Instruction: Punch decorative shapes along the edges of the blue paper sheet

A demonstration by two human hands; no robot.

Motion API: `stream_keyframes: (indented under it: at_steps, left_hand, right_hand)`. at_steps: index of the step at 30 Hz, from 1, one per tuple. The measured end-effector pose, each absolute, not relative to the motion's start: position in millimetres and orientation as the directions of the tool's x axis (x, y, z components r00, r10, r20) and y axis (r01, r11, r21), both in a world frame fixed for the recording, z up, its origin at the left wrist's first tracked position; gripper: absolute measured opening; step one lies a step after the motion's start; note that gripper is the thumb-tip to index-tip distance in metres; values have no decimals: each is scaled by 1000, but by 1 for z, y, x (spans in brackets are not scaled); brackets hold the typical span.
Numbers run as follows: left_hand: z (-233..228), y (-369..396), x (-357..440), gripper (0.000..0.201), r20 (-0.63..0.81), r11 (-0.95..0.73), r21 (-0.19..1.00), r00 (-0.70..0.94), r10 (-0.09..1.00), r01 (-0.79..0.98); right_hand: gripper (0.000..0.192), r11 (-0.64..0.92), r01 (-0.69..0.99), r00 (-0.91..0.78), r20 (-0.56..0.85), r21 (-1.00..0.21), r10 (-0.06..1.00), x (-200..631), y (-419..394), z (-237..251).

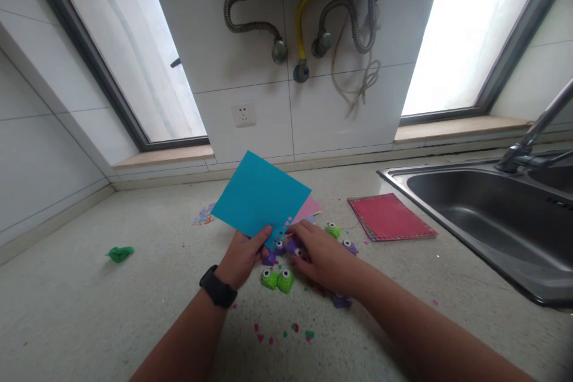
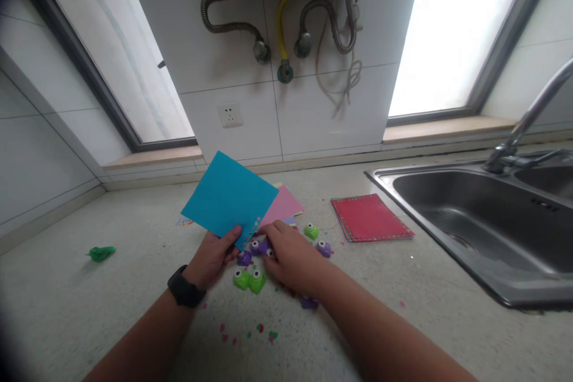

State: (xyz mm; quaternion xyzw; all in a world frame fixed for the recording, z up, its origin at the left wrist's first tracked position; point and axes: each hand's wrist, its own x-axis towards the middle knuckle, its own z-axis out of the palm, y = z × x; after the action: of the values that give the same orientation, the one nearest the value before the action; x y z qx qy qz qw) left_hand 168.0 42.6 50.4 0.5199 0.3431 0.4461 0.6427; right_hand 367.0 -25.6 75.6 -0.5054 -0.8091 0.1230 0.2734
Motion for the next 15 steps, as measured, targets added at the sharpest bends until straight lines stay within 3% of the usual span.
stream_keyframes:
  at_steps: [4, 7, 9, 11, 15]
  left_hand:
    - [49, 42, 167, 46, 21, 95, 950, 362, 932, -299]
    - [46, 42, 167, 46, 33, 113, 922, 366, 930, -371]
    - [45, 41, 167, 46, 44, 112, 914, 369, 928, -390]
    - [44, 40, 167, 46, 48, 105, 918, 371, 928, -384]
    - [44, 39, 166, 46, 50, 86, 939, 379, 924, -334]
  right_hand:
    - [33, 337, 518, -63, 358, -786, 932, 381, -21, 84]
    - [38, 330, 200, 78, 351, -923, 933, 387, -23, 94]
    - [40, 424, -14, 112, 420, -905, 901, 386, -29, 101]
    - [41, 568, -99, 145, 553, -817, 820, 382, -38, 107]
    - [42, 722, 89, 200, 722, -686, 662, 373, -55, 111]
